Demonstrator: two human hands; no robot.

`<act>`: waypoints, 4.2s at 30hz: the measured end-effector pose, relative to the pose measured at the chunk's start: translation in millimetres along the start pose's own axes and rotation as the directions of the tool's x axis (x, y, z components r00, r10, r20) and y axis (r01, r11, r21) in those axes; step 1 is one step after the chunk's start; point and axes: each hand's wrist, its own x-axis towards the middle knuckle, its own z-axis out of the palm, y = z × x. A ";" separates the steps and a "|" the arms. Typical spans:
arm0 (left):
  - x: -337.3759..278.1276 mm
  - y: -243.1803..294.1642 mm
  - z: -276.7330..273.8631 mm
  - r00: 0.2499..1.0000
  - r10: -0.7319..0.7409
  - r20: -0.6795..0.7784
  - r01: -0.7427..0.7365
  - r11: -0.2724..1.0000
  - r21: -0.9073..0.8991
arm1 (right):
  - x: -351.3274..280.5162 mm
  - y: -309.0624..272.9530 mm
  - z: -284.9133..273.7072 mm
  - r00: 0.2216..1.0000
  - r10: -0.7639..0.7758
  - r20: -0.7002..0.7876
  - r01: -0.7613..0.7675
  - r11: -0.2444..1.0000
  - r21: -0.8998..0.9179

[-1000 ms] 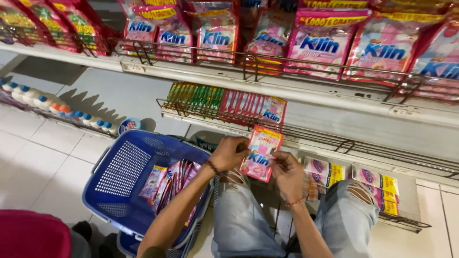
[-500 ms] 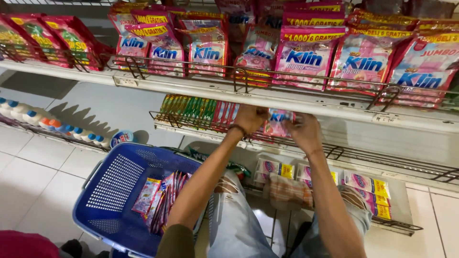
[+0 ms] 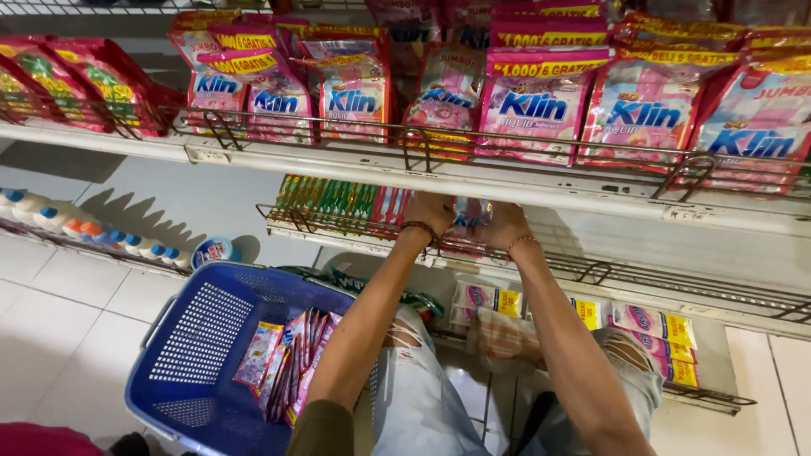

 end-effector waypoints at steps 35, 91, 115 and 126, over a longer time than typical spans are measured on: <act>-123.7 -20.0 -120.5 0.966 0.033 -0.255 -0.067 0.990 -0.126 | 27.2 9.4 0.2 0.919 -0.183 0.350 0.221 0.972 -0.073; -299.1 -451.8 36.8 0.656 -0.735 0.172 0.626 0.657 0.419 | -197.9 -274.2 130.4 0.731 -0.632 0.256 0.525 0.761 0.380; -291.9 -180.2 -182.5 0.918 -0.390 0.075 0.375 0.789 -0.486 | -183.5 -254.5 121.9 0.840 -0.467 -0.278 0.528 0.581 0.619; -262.8 -110.2 -146.4 0.982 -0.182 0.047 0.129 0.470 -0.873 | -165.0 -190.4 109.7 0.986 -0.160 -0.045 0.089 0.277 0.957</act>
